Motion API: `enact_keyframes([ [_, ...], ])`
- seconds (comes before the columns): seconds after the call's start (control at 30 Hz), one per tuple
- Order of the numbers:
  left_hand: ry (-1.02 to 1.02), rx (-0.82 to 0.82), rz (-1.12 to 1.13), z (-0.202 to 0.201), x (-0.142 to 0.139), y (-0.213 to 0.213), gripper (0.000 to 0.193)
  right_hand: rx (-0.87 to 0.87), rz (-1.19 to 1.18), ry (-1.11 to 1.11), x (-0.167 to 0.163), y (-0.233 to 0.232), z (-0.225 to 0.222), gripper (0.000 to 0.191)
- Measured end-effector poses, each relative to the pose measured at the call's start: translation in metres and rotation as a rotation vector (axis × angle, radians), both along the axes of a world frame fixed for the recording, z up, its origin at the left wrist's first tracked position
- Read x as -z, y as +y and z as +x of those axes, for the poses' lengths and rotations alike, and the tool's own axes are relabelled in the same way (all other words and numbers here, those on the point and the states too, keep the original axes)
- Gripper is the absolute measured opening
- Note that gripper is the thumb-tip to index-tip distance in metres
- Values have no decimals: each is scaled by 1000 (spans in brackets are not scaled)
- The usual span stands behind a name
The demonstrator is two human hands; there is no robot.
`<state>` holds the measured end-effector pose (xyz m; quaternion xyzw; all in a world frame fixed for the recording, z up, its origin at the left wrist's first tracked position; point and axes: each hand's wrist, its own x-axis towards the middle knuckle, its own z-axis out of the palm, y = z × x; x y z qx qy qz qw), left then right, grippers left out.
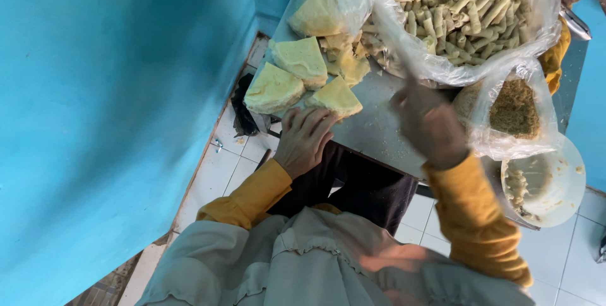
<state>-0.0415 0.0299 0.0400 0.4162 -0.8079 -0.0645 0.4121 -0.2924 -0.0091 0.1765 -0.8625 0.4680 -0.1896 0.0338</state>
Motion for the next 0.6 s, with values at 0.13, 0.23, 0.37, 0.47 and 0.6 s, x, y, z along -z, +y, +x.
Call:
enact_keyframes([
  [0.13,47,8,16,-3,4,0,47,369,-494,241,-25,-24,-14,71],
  [0.23,55,8,15,-5,7,-2,49,282,-135,100,0,-11,26,62],
  [0.37,42,-3,34,-9,12,-2,48,-66,-6,-200,30,1,60,63],
  [0.47,2,-31,29,-16,13,-3,48,-32,120,-303,36,-5,50,58],
  [0.6,-173,-50,-136,-22,7,-6,50,36,210,-341,48,-20,41,48],
])
